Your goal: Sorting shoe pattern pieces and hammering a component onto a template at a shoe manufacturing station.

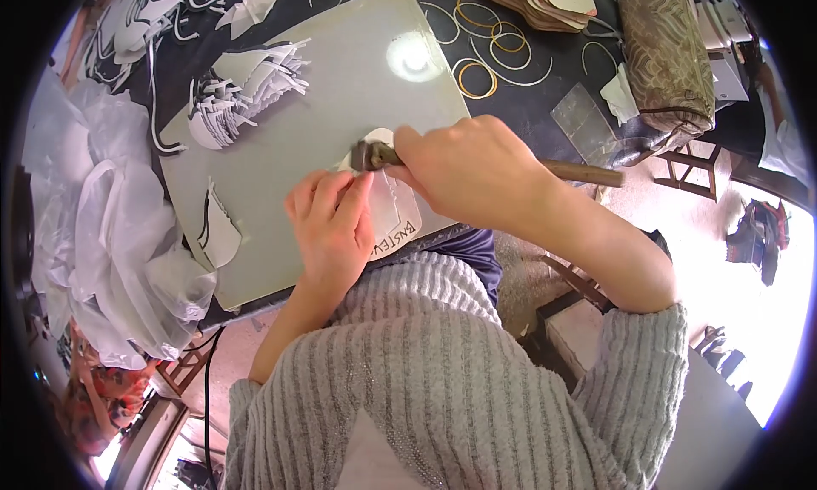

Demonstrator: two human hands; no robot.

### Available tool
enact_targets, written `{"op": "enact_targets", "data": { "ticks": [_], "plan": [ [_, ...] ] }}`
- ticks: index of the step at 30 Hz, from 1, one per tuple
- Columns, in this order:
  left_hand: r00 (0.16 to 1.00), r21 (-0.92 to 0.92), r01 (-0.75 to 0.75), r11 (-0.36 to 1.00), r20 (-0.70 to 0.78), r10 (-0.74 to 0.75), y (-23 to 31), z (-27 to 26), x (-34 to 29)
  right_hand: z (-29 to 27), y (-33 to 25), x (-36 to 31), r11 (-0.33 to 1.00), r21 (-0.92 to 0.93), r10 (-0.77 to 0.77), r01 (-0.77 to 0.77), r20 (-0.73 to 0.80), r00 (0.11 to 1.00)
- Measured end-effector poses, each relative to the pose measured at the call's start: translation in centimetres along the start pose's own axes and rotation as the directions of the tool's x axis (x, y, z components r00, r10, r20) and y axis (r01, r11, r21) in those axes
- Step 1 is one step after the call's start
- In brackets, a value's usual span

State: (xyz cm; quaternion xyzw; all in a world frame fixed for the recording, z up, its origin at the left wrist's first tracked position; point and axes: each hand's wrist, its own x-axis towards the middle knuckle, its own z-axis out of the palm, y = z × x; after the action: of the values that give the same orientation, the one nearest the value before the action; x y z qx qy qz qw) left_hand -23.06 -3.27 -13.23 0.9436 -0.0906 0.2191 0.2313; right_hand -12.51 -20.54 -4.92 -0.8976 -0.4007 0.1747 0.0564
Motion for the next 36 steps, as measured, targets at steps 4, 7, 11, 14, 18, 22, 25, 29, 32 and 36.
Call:
{"op": "enact_targets", "data": {
  "ticks": [4,7,11,14,18,22,25,29,32,36],
  "plan": [
    [1.000,-0.015,0.005,1.000,-0.002,-0.005,-0.4,-0.1,-0.1,-1.0,0.4,0.2,0.998,-0.042,-0.047,0.045,-0.062,0.997],
    [1.000,-0.025,0.001,1.000,-0.008,-0.001,-0.4,-0.1,0.0,-1.2,0.3,0.2,0.998,0.038,-0.039,0.046,-0.161,0.986],
    [1.000,-0.006,-0.026,1.000,0.015,0.026,-0.7,-0.4,0.1,-0.8,0.4,0.5,0.999,-0.028,-0.038,0.040,0.078,0.996],
    [0.999,-0.001,-0.036,0.999,-0.003,0.036,-0.6,-0.3,0.2,-1.0,0.2,0.4,0.999,0.010,-0.036,0.037,-0.096,0.995],
    [0.999,-0.011,-0.037,0.999,-0.002,0.037,-0.8,-0.4,0.3,-0.3,0.0,0.6,0.998,-0.006,-0.055,0.056,0.069,0.996],
    [1.000,-0.013,-0.022,1.000,-0.001,0.022,-0.9,-0.4,0.0,0.3,0.1,0.6,0.998,0.005,-0.063,0.063,0.015,0.998],
    [0.999,-0.092,0.038,0.995,0.008,-0.037,-1.0,-0.7,0.5,0.9,0.3,0.4,0.997,0.017,-0.074,0.074,-0.016,0.997],
    [0.991,-0.196,0.121,0.973,0.085,-0.106,-1.7,-1.6,0.3,0.7,0.2,0.4,0.998,-0.007,-0.055,0.055,0.001,0.998],
    [0.988,0.089,-0.155,0.984,0.006,0.156,-1.5,-1.0,-0.1,0.7,0.2,0.2,1.000,-0.014,-0.027,0.027,0.015,1.000],
    [0.982,0.141,-0.188,0.972,0.037,0.184,-1.8,-1.0,-0.1,0.0,0.9,0.7,0.995,-0.042,-0.097,0.096,-0.017,0.995]
  ]
}}
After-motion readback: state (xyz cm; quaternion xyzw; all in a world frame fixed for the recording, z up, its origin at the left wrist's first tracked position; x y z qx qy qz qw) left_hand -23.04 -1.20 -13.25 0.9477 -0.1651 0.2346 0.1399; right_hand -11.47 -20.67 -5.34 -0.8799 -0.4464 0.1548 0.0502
